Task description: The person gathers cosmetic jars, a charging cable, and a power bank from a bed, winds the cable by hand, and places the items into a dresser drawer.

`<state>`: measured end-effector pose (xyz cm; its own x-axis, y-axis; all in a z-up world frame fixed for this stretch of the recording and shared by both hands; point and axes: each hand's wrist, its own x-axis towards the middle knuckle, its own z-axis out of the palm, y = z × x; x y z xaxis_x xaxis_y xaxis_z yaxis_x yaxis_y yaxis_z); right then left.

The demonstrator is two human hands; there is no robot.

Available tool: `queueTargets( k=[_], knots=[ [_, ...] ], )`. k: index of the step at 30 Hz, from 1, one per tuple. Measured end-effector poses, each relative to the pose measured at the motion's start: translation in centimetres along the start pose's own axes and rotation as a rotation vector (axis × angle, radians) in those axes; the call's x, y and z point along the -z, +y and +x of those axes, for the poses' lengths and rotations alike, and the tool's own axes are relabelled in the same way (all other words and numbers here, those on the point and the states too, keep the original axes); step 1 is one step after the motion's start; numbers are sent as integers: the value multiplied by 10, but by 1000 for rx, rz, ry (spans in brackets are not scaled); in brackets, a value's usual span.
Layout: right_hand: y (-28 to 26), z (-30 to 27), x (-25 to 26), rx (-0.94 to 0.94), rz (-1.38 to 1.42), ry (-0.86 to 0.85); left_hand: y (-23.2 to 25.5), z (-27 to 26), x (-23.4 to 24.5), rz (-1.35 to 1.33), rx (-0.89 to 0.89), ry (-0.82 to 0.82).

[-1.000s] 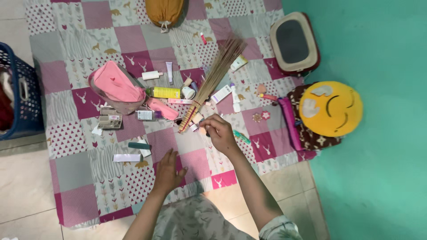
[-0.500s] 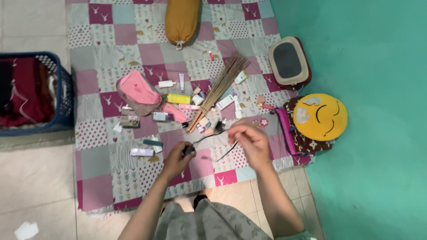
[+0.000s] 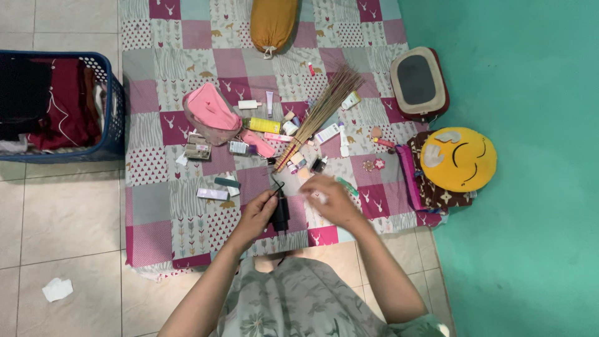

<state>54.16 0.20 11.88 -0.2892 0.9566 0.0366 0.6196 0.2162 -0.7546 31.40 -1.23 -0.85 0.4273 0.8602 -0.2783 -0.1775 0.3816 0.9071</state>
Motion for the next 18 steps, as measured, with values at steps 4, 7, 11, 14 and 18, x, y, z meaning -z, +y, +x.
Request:
queueTargets(
  k=[4, 7, 11, 14, 18],
  knots=[
    [-8, -2, -49, -294, 283, -63, 21, -2, -5, 95, -169, -11],
    [-3, -4, -67, -261, 394, -57, 32, -9, -2, 248, -127, 34],
    [6, -9, -81, -304, 652, -52, 38, -11, -1, 376, -261, 199],
    [9, -12, -88, -348, 822, 2, 38, -5, 5, 192, -193, 355],
    [11, -22, -84, -476, 1099, 102, 41, 2, 35, -49, -177, 481]
  ],
)
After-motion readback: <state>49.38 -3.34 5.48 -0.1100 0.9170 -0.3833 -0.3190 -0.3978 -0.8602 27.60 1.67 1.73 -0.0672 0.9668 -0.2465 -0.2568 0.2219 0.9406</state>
